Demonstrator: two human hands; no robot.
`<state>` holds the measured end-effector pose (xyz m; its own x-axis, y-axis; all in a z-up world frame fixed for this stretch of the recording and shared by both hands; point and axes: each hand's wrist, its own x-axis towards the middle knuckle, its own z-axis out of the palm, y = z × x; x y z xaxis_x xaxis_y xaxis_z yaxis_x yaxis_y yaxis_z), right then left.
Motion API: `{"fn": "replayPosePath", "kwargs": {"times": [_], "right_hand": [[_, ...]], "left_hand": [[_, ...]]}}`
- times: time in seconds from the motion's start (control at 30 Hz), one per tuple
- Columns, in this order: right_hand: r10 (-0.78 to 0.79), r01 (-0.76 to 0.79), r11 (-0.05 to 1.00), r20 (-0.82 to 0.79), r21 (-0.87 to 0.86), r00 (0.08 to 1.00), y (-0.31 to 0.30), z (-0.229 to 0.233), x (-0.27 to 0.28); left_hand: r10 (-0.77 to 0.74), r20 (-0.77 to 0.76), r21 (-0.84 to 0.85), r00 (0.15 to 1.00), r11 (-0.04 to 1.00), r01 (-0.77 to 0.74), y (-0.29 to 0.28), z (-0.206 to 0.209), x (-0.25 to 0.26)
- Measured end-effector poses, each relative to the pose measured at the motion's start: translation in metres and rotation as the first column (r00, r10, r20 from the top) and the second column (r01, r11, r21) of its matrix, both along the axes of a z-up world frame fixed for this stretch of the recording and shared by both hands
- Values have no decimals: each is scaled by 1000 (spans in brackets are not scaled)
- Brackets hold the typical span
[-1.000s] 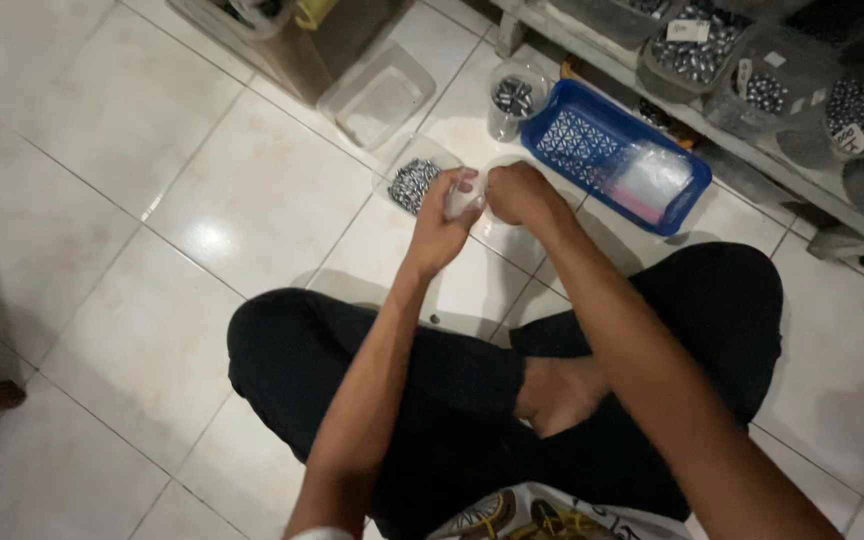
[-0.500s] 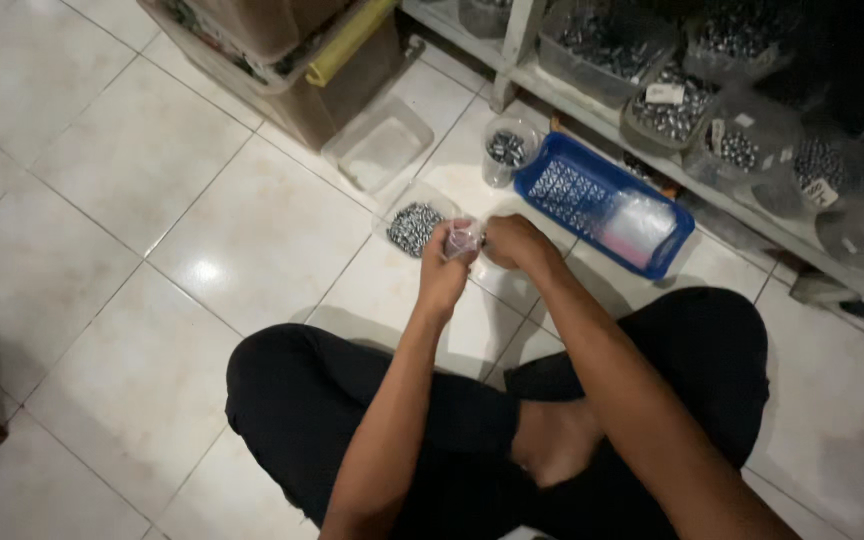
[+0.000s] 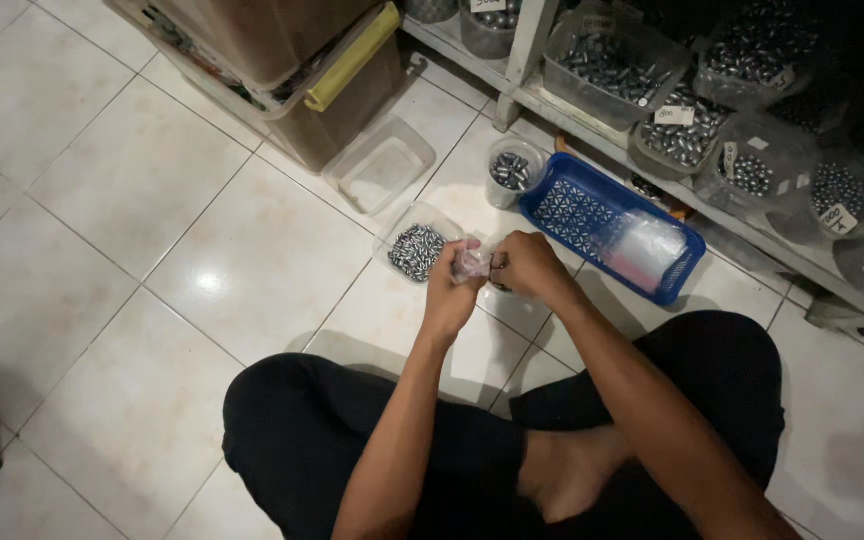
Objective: The person sits on the floor and repeatedly scoops small metal balls from a clear container into small plastic bags. After filling each bag, they place it into a blue basket and repeat the process with a new bag.
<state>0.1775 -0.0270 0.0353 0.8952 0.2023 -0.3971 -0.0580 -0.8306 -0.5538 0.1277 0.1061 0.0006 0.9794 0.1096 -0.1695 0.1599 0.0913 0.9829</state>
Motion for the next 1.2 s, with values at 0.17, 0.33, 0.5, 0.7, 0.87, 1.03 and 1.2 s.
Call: {"fn": "replayPosePath", "kwargs": {"times": [0.17,0.33,0.5,0.7,0.87,1.03,1.2], "right_hand": [[-53,57,986,-31,159,998,-11,31,-6],[-322,545,598,-447,588,835,-43,-19,4],[-326,663,366,-578,653,748,-47,-32,3],[-253,567,458,-511,685,821,-38,-12,-8],[-248,528,515,-472,675,846,-38,-3,-9],[-239,493,553,-438,672,866,-34,19,-11],[-239,330,712,-229,620,944,-26,55,-18]], "left_hand": [[-1,24,53,1000,999,-1,1,-16,4],[-14,32,166,999,986,9,-3,-9,5],[-21,44,256,999,967,9,-1,-5,1],[-37,70,304,997,952,14,2,6,0],[-32,69,314,997,950,9,0,9,-1],[-41,156,357,987,934,-18,1,13,-1],[-95,269,433,958,901,-32,-2,5,-4]]}}
